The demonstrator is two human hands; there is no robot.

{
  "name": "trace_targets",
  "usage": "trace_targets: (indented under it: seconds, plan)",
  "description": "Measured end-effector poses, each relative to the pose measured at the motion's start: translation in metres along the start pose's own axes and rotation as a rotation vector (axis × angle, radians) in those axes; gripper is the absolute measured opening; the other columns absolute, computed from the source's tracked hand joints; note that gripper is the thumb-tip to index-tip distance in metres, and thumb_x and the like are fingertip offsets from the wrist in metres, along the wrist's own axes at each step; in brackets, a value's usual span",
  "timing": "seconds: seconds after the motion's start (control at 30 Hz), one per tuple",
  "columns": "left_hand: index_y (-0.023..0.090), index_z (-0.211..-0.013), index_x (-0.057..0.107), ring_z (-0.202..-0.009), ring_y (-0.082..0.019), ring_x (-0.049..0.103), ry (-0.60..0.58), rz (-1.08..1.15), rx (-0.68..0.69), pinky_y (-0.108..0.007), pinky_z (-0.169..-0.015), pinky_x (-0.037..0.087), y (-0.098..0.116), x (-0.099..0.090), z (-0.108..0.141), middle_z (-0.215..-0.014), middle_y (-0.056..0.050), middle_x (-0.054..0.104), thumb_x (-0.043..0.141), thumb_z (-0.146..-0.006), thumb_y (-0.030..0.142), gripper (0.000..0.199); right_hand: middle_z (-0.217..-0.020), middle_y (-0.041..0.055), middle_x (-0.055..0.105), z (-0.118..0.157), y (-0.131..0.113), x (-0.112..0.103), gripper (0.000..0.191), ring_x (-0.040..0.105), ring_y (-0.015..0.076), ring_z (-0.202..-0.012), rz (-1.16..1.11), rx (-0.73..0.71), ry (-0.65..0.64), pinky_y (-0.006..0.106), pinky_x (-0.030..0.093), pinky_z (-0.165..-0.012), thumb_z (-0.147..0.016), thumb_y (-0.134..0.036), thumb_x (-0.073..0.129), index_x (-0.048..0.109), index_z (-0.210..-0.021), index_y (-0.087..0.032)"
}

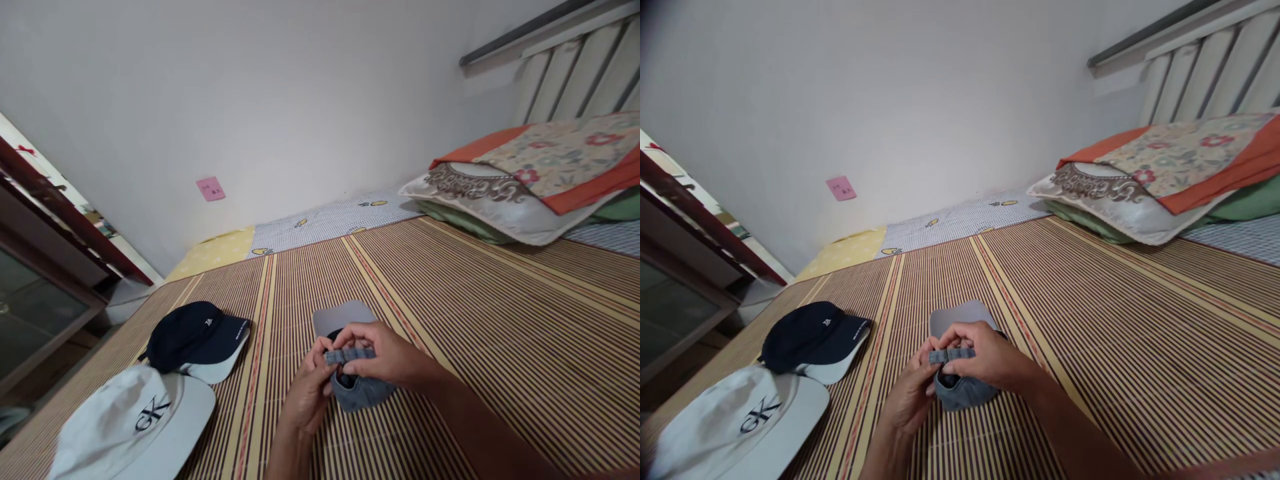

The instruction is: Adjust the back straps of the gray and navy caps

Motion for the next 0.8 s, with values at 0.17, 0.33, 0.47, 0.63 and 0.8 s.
trace_targets:
  seconds: [0.17,0.33,0.47,0.63,0.8]
  plan:
    - [0.021,-0.087,0.050,-0.048,-0.005,0.023,0.047,-0.112,0.050,-0.020,-0.044,0.015,0.006,-0.004,0.002,-0.065,0.009,0.040,0.078,-0.084,0.051,0.042,-0.062,-0.0066,0.047,0.002,-0.003,-0.004,0.017,0.042,0.0111,-0.059,0.145,0.015,0.042,0.026,0.028,-0.055,-0.074,-0.019,0.074,0.074,-0.091,-0.021]
    - [0.019,-0.081,0.050,-0.049,-0.005,0.023,0.044,-0.240,0.093,-0.021,-0.046,0.016,0.017,-0.002,0.004,-0.068,0.008,0.042,0.069,-0.088,0.063,0.048,-0.062,-0.0070,0.046,0.000,-0.007,-0.002,0.016,0.040,0.0106,-0.059,0.144,0.019,0.033,0.025,0.027,-0.054,-0.074,-0.020,0.073,0.073,-0.090,-0.020]
    - [0.019,-0.075,0.050,-0.050,-0.006,0.028,0.035,-0.314,0.007,-0.019,-0.048,0.018,0.012,-0.002,0.004,-0.059,0.008,0.042,0.083,-0.077,0.056,0.049,-0.065,-0.0057,0.052,0.000,0.002,-0.005,0.023,0.048,0.0113,-0.060,0.090,0.035,-0.032,0.024,0.032,-0.055,-0.075,-0.024,0.074,0.073,-0.097,-0.017]
    - [0.018,-0.074,0.052,-0.051,-0.005,0.034,0.108,-0.212,0.040,-0.018,-0.048,0.020,0.015,-0.014,0.000,-0.067,0.003,0.060,0.084,-0.076,0.050,0.045,-0.088,0.0040,0.073,0.010,0.022,-0.028,0.032,0.066,0.0186,-0.081,0.089,0.088,-0.168,0.029,0.045,-0.071,-0.088,-0.037,0.066,0.072,-0.114,-0.018]
    - [0.018,-0.072,0.051,-0.045,-0.003,0.024,0.112,-0.175,0.056,-0.019,-0.045,0.014,0.017,-0.017,-0.003,-0.064,0.004,0.061,0.084,-0.076,0.046,0.044,-0.089,0.0038,0.076,0.014,0.033,-0.039,0.016,0.066,0.0193,-0.081,0.194,0.113,-0.232,0.028,0.043,-0.069,-0.078,-0.030,0.074,0.075,-0.088,-0.018]
Point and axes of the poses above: each hand's wrist, its own z-axis away from the middle knuckle, its own x-axis out of the palm, y = z × x, the point moved 8 cm from there along -z, towards the middle knuckle
